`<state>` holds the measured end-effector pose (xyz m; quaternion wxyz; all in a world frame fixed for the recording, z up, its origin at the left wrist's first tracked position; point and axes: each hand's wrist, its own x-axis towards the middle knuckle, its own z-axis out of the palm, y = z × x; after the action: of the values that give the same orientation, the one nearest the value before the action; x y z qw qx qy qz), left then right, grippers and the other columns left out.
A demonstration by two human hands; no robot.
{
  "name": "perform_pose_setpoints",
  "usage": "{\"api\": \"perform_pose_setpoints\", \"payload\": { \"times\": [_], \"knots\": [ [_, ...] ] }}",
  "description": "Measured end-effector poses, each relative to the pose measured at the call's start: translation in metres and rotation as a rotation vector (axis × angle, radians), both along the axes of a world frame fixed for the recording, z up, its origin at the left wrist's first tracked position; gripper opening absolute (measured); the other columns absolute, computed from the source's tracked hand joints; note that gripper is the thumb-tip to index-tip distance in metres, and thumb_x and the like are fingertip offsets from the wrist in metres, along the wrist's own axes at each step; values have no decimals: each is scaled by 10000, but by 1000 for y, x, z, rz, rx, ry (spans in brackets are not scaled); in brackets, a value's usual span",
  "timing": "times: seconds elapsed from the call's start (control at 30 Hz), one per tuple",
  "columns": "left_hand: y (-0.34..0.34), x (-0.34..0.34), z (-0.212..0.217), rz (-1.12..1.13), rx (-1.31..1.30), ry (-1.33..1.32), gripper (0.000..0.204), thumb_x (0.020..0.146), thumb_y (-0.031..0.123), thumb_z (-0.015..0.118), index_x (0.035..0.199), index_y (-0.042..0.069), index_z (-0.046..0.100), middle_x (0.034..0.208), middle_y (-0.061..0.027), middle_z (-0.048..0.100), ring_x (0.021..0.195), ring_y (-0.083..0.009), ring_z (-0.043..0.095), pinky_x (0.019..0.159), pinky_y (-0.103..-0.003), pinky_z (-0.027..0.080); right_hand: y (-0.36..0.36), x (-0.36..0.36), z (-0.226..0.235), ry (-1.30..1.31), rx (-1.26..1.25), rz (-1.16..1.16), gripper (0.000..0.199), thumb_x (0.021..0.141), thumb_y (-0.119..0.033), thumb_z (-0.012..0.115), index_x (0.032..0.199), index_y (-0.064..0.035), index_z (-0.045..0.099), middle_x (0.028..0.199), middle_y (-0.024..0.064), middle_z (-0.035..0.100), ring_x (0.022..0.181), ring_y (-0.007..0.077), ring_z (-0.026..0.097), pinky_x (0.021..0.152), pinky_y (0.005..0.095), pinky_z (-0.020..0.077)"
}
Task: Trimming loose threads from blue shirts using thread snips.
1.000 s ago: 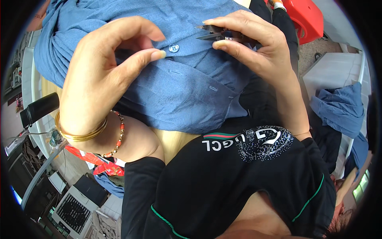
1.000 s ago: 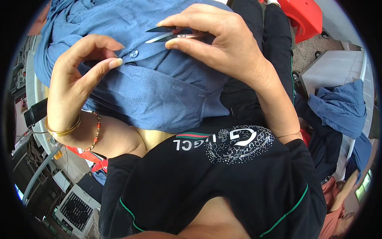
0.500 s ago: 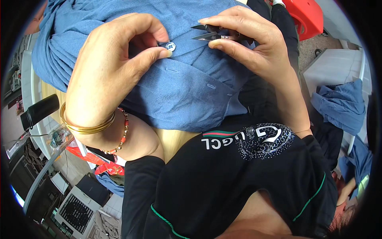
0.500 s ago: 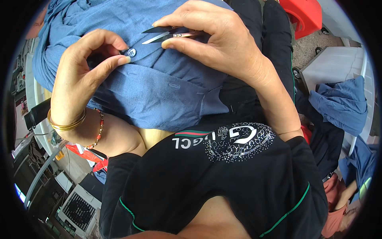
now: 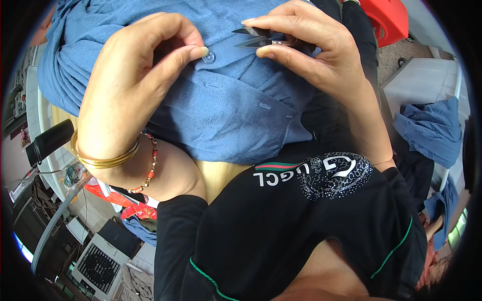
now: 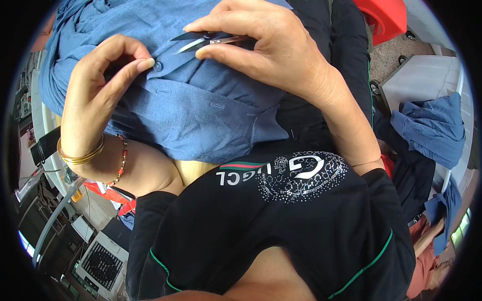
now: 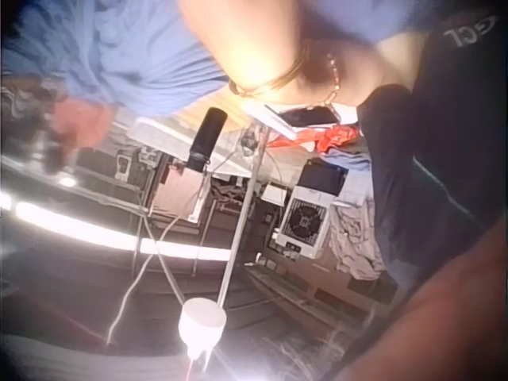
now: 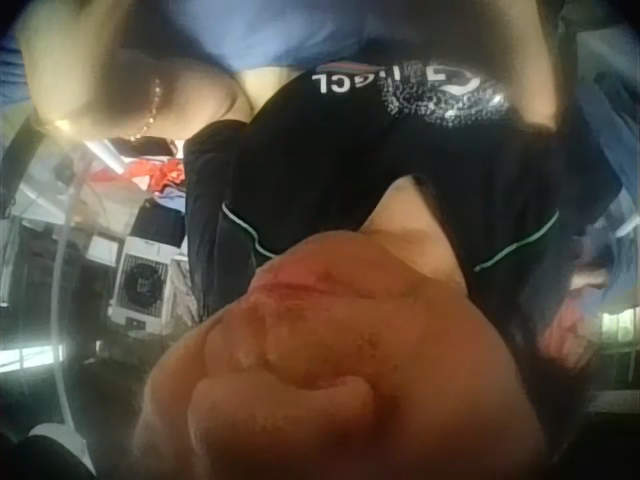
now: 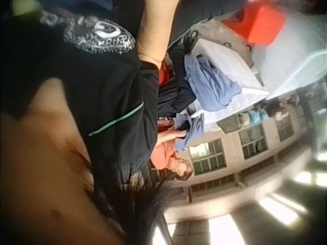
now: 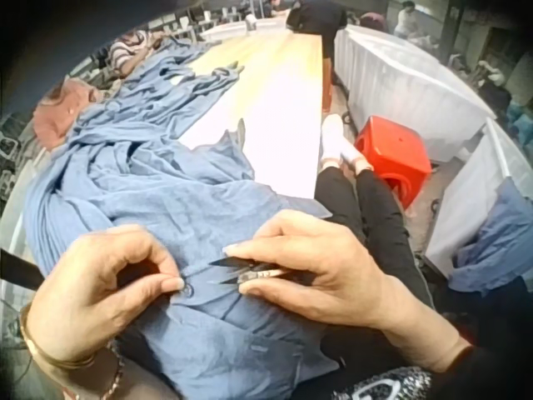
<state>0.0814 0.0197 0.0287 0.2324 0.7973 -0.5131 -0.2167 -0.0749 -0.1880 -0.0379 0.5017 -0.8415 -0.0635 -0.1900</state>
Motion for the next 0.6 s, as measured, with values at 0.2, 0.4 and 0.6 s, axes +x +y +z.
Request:
{"api": "perform_pose_setpoints", "payload": {
  "times": [0.2, 0.4, 0.6],
  "knots": [
    [2, -3, 2, 63, -34, 165, 82, 996, 55, 614, 980, -24, 601, 904, 11, 585, 871, -52, 522, 801, -192, 418, 5, 4, 7, -35, -32, 11, 321, 866, -93, 781, 1166, -4, 708, 907, 110, 629, 737, 201, 609, 648, 290, 484],
    [-3, -3, 4, 76, -46, 170, 85, 1012, 63, 599, 1004, -21, 602, 917, 15, 582, 877, -51, 524, 805, -190, 422, -6, 34, -26, -638, -207, 132, 270, 872, -107, 776, 1109, 9, 721, 851, 113, 632, 738, 199, 605, 642, 302, 483],
    [1, -2, 2, 97, -59, 200, 98, 1014, 72, 602, 1000, -25, 603, 901, 8, 586, 859, -61, 544, 799, -198, 438, 7, 15, 22, 95, -11, 59, 261, 875, -126, 767, 1088, 18, 720, 831, 122, 631, 731, 226, 609, 656, 323, 485]
  ]
}}
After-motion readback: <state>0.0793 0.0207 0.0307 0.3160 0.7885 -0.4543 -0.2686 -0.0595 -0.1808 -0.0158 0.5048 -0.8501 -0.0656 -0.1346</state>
